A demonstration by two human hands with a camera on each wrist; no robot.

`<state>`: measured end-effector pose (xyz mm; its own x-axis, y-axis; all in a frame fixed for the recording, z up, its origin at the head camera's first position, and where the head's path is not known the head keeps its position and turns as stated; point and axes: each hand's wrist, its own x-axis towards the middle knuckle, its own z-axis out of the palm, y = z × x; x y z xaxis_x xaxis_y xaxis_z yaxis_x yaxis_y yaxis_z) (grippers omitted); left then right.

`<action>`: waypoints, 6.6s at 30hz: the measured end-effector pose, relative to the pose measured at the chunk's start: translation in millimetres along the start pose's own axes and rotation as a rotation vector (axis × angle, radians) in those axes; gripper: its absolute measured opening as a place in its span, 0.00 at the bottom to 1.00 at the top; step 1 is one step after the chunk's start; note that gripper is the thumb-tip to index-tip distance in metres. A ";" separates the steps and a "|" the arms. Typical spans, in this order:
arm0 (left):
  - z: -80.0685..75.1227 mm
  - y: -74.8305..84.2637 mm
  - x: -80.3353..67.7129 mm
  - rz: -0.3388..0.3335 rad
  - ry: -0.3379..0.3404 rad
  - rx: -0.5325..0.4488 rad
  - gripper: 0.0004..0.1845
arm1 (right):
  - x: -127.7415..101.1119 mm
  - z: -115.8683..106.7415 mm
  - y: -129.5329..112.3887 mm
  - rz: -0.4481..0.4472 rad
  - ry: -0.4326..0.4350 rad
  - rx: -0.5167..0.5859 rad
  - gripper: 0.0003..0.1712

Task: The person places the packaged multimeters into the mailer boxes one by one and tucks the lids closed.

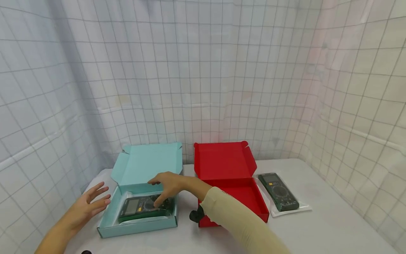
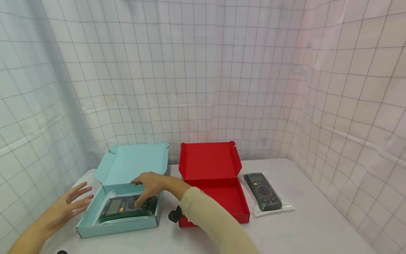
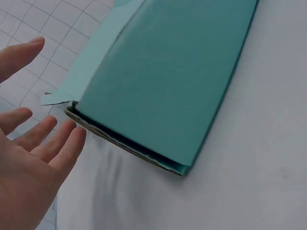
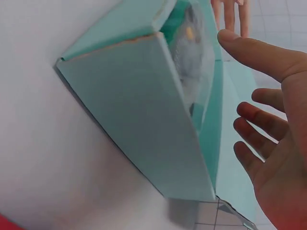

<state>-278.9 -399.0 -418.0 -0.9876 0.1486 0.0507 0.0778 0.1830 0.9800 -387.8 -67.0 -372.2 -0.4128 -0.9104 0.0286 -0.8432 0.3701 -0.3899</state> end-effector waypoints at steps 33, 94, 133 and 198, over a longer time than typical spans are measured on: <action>-0.2 36.6 64.1 -0.032 0.144 0.192 0.48 | -29.9 -33.4 67.9 0.330 0.481 0.311 0.44; -25.8 6.1 64.6 0.043 -0.043 -0.200 0.45 | -21.3 -14.0 41.1 0.418 0.575 0.862 0.35; -23.6 17.7 39.9 0.013 0.018 0.385 0.44 | -38.4 -13.7 35.8 0.254 0.445 0.616 0.31; -31.0 23.7 -15.3 0.147 -0.514 -0.442 0.30 | -82.8 -16.2 4.5 0.190 0.288 0.998 0.23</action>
<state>-266.2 -427.1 -389.6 -0.7729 0.6027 0.1983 0.0353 -0.2712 0.9619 -363.0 13.0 -361.4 -0.6846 -0.7269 0.0538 -0.1445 0.0630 -0.9875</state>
